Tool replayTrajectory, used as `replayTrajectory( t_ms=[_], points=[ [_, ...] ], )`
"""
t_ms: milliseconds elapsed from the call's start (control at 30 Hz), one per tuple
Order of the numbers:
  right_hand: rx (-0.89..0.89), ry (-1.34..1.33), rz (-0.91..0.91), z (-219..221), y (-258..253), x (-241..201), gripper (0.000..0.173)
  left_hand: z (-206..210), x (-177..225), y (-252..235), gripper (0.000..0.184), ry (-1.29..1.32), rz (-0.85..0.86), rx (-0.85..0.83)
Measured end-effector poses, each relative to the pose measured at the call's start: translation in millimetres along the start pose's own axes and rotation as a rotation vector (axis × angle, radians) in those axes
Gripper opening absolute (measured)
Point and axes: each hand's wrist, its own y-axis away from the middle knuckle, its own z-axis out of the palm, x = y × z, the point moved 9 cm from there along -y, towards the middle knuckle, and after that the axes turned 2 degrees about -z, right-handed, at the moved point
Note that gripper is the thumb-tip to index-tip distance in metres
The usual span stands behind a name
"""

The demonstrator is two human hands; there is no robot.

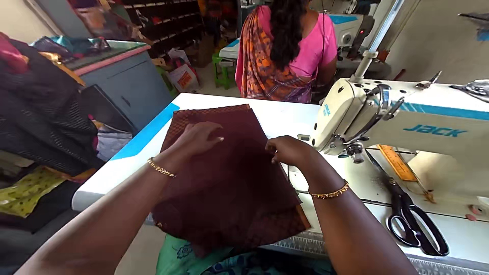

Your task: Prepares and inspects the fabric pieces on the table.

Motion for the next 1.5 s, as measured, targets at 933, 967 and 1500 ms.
replayTrajectory(
  t_ms=[933, 967, 1500],
  points=[
    [0.350, -0.036, -0.357, 5, -25, -8, 0.037, 17, -121, 5, 0.070, 0.118, -0.330, 0.009],
    [0.333, -0.034, -0.329, 6, -26, -4, 0.036, 14, -122, 5, 0.070, 0.157, -0.318, 0.051],
    [0.316, -0.073, -0.133, -17, -12, 19, 0.046, -30, -170, 47, 0.043, 0.608, -0.242, 0.535]
  ],
)
